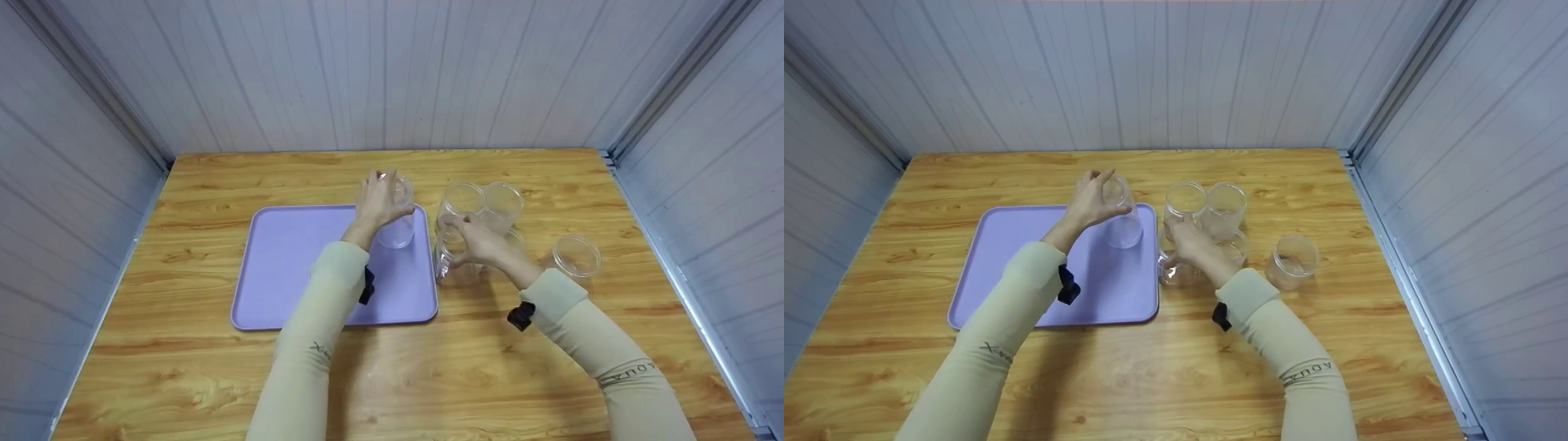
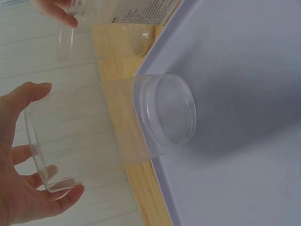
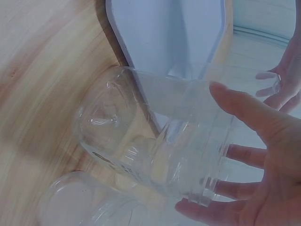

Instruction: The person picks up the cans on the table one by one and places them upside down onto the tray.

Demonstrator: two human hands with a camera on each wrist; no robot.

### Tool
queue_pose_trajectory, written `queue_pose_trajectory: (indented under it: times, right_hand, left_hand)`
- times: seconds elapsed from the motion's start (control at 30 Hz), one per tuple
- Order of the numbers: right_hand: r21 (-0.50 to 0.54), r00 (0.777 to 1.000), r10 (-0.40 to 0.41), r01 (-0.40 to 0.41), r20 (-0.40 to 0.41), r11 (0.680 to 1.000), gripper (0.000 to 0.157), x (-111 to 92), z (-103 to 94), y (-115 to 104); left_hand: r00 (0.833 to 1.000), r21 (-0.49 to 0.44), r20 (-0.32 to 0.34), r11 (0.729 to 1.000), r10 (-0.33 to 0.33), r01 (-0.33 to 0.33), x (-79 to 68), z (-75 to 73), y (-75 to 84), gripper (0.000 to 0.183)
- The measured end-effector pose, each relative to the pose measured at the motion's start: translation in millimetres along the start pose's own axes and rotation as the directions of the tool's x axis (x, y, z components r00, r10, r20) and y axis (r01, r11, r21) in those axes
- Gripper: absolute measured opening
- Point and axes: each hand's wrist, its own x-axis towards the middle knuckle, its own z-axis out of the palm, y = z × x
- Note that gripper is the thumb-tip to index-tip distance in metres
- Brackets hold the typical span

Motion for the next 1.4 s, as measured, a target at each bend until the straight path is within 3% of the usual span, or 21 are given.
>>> queue_pose_trajectory:
  times: [0.83,1.2,1.4]
  right_hand:
    - [-0.04,1.0,-0.022,0.022,-0.012,0.999,0.085,-1.6,0.3,1.5]
    - [-0.087,0.998,-0.053,0.049,-0.035,0.995,0.082,-7.9,-7.7,-1.6]
    - [-0.102,0.995,-0.048,0.04,-0.084,0.994,0.08,-16.6,-13.9,-2.2]
  left_hand:
    - [1.0,0.049,-0.014,0.999,0.003,-0.003,4.8,7.8,6.4,0.09]
    - [0.999,0.018,0.015,0.999,-0.03,0.03,1.0,0.6,13.3,0.102]
    - [0.998,0.017,-0.055,0.999,0.029,-0.028,-4.2,-4.7,19.1,0.093]
